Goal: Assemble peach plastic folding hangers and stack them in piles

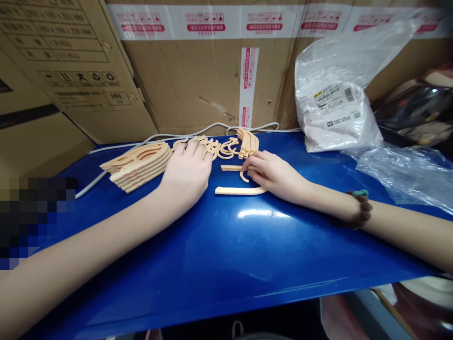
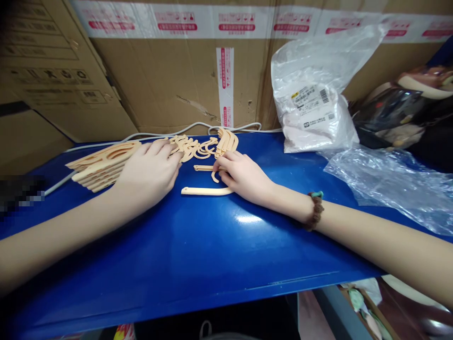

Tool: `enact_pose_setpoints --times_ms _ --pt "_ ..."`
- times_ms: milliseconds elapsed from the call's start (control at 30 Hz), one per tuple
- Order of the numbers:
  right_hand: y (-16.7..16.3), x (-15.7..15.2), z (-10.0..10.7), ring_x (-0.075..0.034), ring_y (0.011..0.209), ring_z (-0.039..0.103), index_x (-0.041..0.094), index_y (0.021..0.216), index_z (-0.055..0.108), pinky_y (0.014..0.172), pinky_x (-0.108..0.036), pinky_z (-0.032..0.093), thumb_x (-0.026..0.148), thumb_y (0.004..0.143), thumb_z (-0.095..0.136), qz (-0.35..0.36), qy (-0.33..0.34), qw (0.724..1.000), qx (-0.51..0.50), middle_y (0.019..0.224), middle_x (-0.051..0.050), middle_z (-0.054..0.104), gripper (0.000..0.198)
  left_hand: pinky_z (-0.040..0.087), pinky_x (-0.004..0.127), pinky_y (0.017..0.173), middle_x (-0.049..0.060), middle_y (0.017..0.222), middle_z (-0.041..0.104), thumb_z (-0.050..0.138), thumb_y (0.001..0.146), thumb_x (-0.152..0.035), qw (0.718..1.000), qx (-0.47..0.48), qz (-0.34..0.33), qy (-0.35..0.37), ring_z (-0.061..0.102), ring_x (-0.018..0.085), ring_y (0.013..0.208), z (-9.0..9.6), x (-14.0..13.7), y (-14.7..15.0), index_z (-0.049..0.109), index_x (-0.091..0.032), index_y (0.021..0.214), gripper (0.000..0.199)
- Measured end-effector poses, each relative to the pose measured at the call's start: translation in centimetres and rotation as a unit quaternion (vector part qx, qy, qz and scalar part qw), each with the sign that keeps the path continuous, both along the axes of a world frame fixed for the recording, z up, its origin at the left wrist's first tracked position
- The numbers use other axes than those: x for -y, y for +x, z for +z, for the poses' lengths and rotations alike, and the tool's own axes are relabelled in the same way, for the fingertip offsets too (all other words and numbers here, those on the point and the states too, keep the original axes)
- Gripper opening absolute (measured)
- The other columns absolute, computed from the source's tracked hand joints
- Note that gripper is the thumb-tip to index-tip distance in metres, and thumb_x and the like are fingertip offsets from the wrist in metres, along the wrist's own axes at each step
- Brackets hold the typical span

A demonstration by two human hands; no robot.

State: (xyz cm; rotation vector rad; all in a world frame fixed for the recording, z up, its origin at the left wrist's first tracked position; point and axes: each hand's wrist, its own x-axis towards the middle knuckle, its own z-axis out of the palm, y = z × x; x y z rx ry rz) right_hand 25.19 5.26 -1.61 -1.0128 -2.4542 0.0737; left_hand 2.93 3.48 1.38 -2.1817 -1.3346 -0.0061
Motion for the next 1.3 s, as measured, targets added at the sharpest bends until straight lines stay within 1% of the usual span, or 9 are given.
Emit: enact_pose_setpoints --times_ms 67,200,300,400,533,733,900,1100,1300 --pt "0.1 -0.1 -0.1 -0.024 0.097 0.057 0.016 0.097 0.063 0.086 -0.035 0.044 0.012 0.091 0.048 0.002 0.002 1.0 0.001 0.101 -0.01 0.064 0.017 0.041 0.046 0.101 0.026 0.122 0.063 0.038 0.091 -0.008 0.998 -0.037 0.049 -0.027 0.055 0.036 0.119 0.3 -1.0 0.4 0.065 0.001 0.115 0.037" --pt "0.2 -0.2 -0.2 -0.023 0.096 0.057 0.015 0.097 0.063 0.085 -0.035 0.044 0.012 0.091 0.049 0.008 0.006 1.0 0.002 0.101 -0.01 0.064 0.016 0.028 0.047 0.111 0.026 0.125 0.063 0.035 0.09 -0.006 0.991 -0.047 0.115 -0.051 0.056 0.034 0.121 0.8 -2.7 1.2 0.059 0.004 0.125 0.044" --pt "0.2 -0.3 -0.2 -0.023 0.097 0.057 0.015 0.098 0.063 0.086 -0.035 0.044 0.013 0.092 0.049 0.01 0.008 1.0 0.003 0.1 -0.01 0.064 0.016 0.029 0.043 0.109 0.024 0.116 0.068 0.037 0.088 -0.005 0.983 -0.055 0.14 -0.101 0.063 0.031 0.112 1.0 -3.2 1.5 0.064 0.002 0.118 0.041" --pt "0.2 -0.2 -0.1 -0.023 0.097 0.057 0.015 0.098 0.063 0.086 -0.035 0.044 0.013 0.092 0.049 0.01 0.008 1.0 0.006 0.101 -0.01 0.064 0.016 0.034 0.04 0.103 0.022 0.108 0.072 0.039 0.087 -0.006 0.978 -0.058 0.151 -0.133 0.066 0.03 0.106 1.2 -3.4 1.6 0.069 -0.002 0.107 0.037" --pt "0.2 -0.1 0.0 -0.024 0.098 0.057 0.015 0.098 0.063 0.086 -0.036 0.044 0.013 0.092 0.049 0.006 0.007 1.0 0.009 0.101 -0.01 0.064 0.015 0.037 0.04 0.099 0.024 0.112 0.07 0.039 0.087 -0.007 0.976 -0.056 0.155 -0.141 0.065 0.032 0.108 1.4 -3.5 1.7 0.069 -0.001 0.105 0.036" --pt "0.2 -0.1 0.0 -0.024 0.099 0.058 0.016 0.098 0.063 0.087 -0.036 0.045 0.013 0.092 0.05 0.004 0.005 1.0 0.009 0.102 -0.01 0.064 0.015 0.042 0.033 0.088 0.02 0.111 0.071 0.038 0.086 -0.003 0.975 -0.056 0.154 -0.153 0.066 0.028 0.102 1.6 -3.1 1.9 0.07 -0.004 0.106 0.037" --pt "0.1 -0.1 0.0 -0.025 0.098 0.058 0.015 0.098 0.063 0.087 -0.037 0.045 0.014 0.091 0.05 0.004 0.005 1.0 0.009 0.101 -0.011 0.064 0.015 0.038 0.039 0.095 0.023 0.115 0.068 0.035 0.088 -0.002 0.977 -0.049 0.172 -0.116 0.061 0.032 0.112 1.6 -3.1 1.9 0.067 -0.002 0.111 0.039" --pt "0.2 -0.1 0.1 -0.024 0.098 0.057 0.016 0.098 0.063 0.087 -0.036 0.045 0.014 0.092 0.049 0.003 0.005 1.0 0.011 0.103 -0.011 0.064 0.015 0.035 0.042 0.099 0.022 0.106 0.071 0.043 0.084 -0.001 0.972 -0.033 0.205 -0.114 0.059 0.034 0.116 1.8 -5.0 1.9 0.07 -0.003 0.103 0.033" --pt "0.2 -0.1 0.1 -0.024 0.099 0.057 0.017 0.098 0.062 0.087 -0.037 0.045 0.014 0.092 0.048 0.003 0.003 1.0 0.014 0.103 -0.011 0.064 0.016 0.042 0.043 0.091 0.023 0.113 0.071 0.053 0.08 -0.013 0.961 -0.008 0.234 -0.146 0.064 0.037 0.108 3.0 -7.3 1.6 0.071 -0.007 0.108 0.034"
